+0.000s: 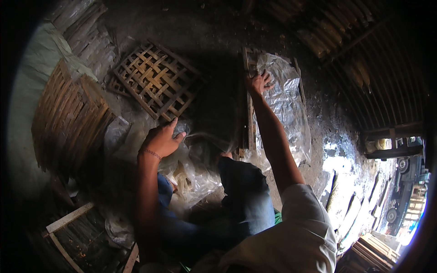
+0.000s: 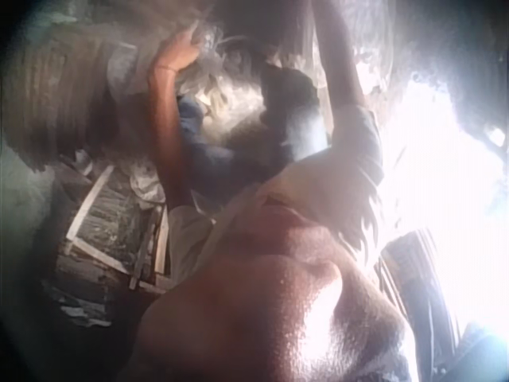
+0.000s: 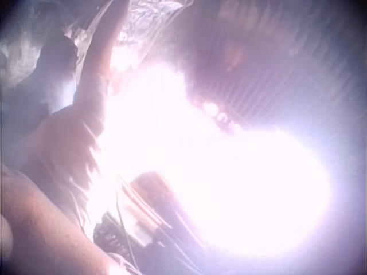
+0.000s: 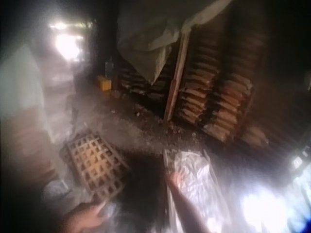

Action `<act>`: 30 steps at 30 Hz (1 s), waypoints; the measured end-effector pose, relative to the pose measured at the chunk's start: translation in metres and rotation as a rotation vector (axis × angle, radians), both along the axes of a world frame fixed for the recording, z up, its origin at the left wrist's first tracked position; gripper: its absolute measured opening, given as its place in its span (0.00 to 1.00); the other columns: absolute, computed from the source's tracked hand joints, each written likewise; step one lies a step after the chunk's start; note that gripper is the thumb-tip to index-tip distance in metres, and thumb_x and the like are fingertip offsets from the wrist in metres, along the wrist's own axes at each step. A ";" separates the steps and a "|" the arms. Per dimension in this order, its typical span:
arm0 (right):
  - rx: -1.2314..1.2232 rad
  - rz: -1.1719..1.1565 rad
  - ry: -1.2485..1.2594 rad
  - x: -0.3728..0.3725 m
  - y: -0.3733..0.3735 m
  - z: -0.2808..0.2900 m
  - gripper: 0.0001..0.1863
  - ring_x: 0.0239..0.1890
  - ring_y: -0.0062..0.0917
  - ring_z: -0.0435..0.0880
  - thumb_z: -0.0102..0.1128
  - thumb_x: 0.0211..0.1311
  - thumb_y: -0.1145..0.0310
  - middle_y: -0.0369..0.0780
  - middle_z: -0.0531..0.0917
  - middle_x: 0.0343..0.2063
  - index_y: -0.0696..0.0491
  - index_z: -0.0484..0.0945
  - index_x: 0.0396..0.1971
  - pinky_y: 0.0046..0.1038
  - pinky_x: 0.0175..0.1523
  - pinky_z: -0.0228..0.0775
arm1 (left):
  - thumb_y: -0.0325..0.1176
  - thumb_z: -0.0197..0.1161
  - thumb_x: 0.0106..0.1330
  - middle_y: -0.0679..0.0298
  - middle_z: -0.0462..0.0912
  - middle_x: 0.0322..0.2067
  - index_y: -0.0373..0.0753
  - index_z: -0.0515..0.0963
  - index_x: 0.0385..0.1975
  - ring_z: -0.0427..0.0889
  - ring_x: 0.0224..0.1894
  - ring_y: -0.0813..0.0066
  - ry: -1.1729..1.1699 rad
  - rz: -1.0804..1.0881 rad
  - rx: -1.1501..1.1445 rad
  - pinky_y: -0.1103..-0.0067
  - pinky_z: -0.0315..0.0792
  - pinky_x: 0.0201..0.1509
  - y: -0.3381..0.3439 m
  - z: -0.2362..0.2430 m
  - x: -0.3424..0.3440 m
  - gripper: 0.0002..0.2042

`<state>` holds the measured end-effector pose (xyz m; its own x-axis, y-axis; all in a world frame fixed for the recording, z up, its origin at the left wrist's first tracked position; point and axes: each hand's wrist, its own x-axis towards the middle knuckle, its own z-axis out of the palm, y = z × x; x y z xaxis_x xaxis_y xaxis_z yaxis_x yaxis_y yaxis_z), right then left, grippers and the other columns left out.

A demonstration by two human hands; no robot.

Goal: The person sits on the floor and repeatedly wraps wooden trays with clear plastic sheets. They pick up a tray, place a plastic sheet over it, smooth the sheet, and then place the wrapped tray on a stack. The person handles the trays and plastic sheets by hand.

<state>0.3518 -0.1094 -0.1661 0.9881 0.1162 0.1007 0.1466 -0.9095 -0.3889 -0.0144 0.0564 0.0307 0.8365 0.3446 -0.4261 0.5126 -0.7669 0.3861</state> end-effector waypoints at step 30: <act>0.414 -0.253 0.300 0.071 0.019 0.014 0.40 0.56 0.33 0.76 0.73 0.36 0.50 0.45 0.78 0.51 0.57 0.74 0.49 0.38 0.64 0.58 | 0.48 0.56 0.64 0.42 0.73 0.53 0.37 0.61 0.64 0.72 0.56 0.48 0.086 0.041 -0.025 0.68 0.66 0.60 0.014 -0.002 -0.010 0.31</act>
<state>0.4223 -0.0906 -0.1523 0.9724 -0.1174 -0.2016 -0.2277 -0.6646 -0.7116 -0.0242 0.0702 0.0288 0.7815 0.3665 -0.5049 0.5759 -0.7350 0.3579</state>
